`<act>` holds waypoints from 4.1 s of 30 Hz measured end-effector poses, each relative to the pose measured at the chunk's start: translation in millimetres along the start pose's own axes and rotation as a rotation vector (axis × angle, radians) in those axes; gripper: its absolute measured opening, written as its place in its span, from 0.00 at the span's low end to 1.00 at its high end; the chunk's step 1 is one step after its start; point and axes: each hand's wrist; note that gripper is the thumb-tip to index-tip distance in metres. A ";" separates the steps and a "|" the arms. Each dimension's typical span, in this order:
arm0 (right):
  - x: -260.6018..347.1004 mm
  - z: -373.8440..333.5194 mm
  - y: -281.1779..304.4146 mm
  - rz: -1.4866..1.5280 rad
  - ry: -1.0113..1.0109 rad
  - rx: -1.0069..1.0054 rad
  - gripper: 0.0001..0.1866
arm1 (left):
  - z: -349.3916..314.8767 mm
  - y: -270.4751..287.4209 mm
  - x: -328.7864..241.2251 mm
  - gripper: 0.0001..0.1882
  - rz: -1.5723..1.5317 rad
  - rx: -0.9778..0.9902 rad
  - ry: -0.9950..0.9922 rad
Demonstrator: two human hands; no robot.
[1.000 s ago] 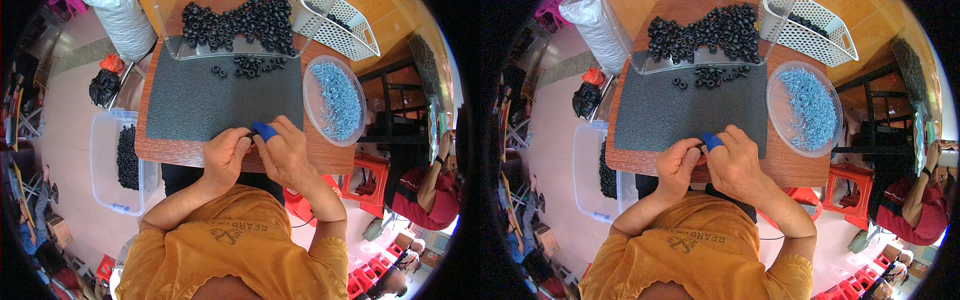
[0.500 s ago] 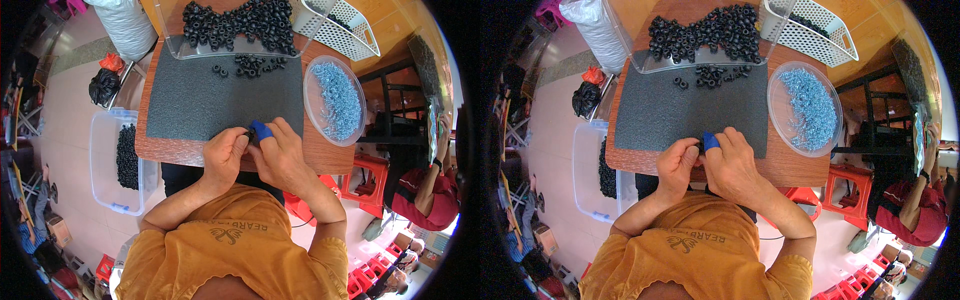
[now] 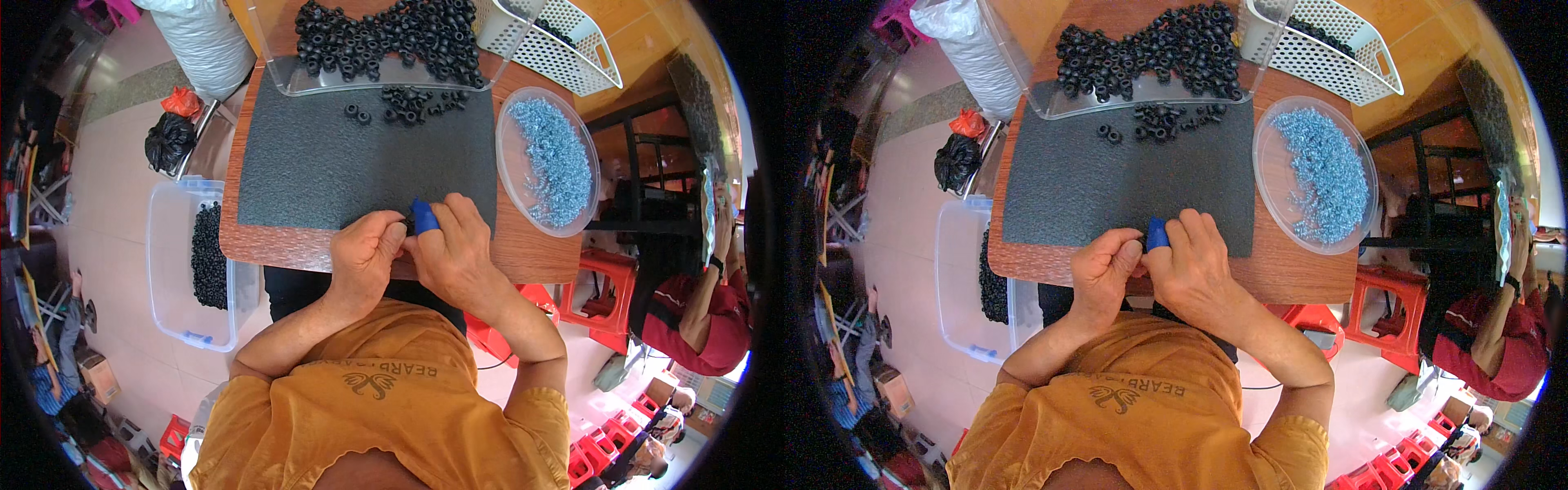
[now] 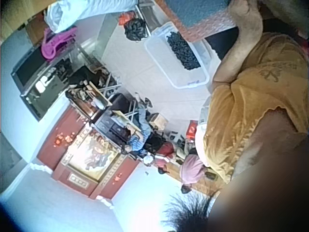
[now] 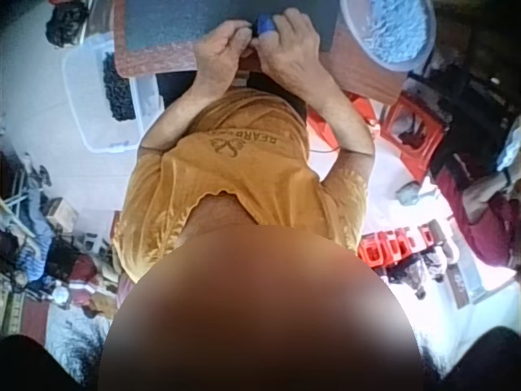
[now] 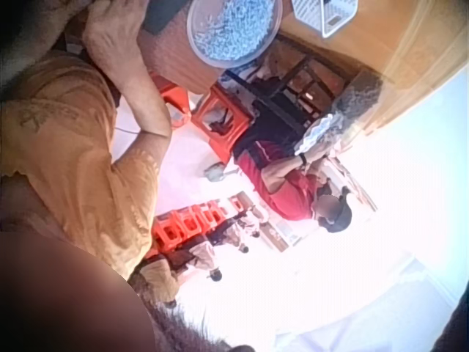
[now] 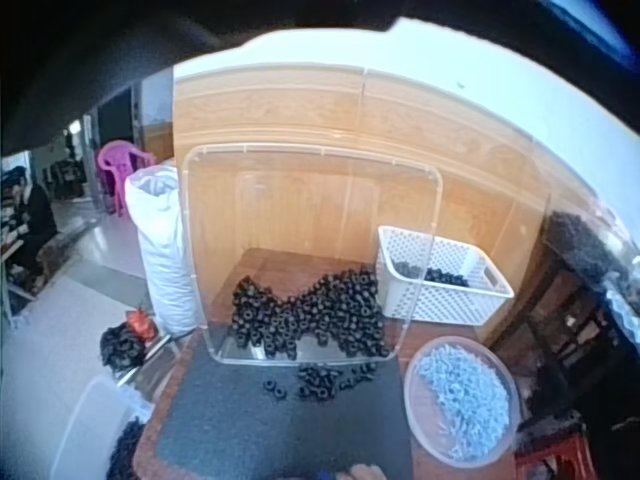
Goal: The person assembles small black plastic components by hand at a workstation.
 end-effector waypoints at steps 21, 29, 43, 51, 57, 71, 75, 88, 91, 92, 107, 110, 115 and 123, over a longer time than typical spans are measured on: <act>-4.4 2.8 -13.3 -0.036 0.075 -0.153 0.11 | 2.6 -0.5 -9.3 0.03 -0.225 0.030 0.153; -11.9 11.1 -16.9 -0.056 0.141 -0.103 0.11 | 10.6 -2.2 -7.1 0.05 -0.342 -0.032 0.232; -21.1 17.5 -12.8 0.195 0.101 -0.167 0.15 | 21.9 35.7 -7.5 0.12 -0.384 0.318 0.244; -25.0 13.6 -7.4 0.199 0.139 -0.112 0.15 | 13.7 21.5 -10.5 0.13 -0.421 0.268 0.227; -25.9 21.6 -12.9 0.058 0.215 -0.167 0.13 | 16.4 14.2 -5.1 0.14 -0.500 0.188 0.272; -39.4 17.4 -13.0 0.184 0.129 -0.146 0.16 | 29.9 25.6 -1.1 0.12 -0.406 0.235 0.263; -56.7 20.3 19.5 0.126 0.017 -0.179 0.15 | 39.1 49.7 13.3 0.07 0.153 -0.018 -0.051; -240.8 103.0 148.5 -0.459 -0.712 -0.268 0.21 | 108.1 81.8 13.1 0.16 1.116 0.013 -0.459; -246.9 94.1 140.7 -0.554 -0.535 -0.438 0.18 | 112.6 81.4 9.0 0.15 1.083 0.009 -0.490; -241.1 91.8 135.6 -0.547 -0.532 -0.435 0.18 | 114.1 81.0 7.8 0.15 1.086 0.007 -0.483; -136.2 -17.8 77.3 -0.062 -0.427 -0.284 0.13 | 126.5 52.8 3.9 0.04 1.248 0.141 -0.640; -141.5 -42.4 77.7 -0.001 -0.488 -0.239 0.12 | 115.1 47.6 -8.2 0.08 1.132 0.092 -0.619; -140.9 -73.9 68.7 -0.031 -0.448 -0.033 0.12 | 85.6 39.1 -24.8 0.06 0.156 0.147 0.017; -140.2 -69.5 54.4 -0.093 -0.379 -0.022 0.10 | 63.2 26.6 -20.9 0.06 -0.539 0.172 0.355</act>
Point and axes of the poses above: each hand's wrist, its own z-axis towards the middle knuckle, its own y-axis out of the back of the hand, x = y × z, and after that the axes turned 15 degrees about x, right-handed
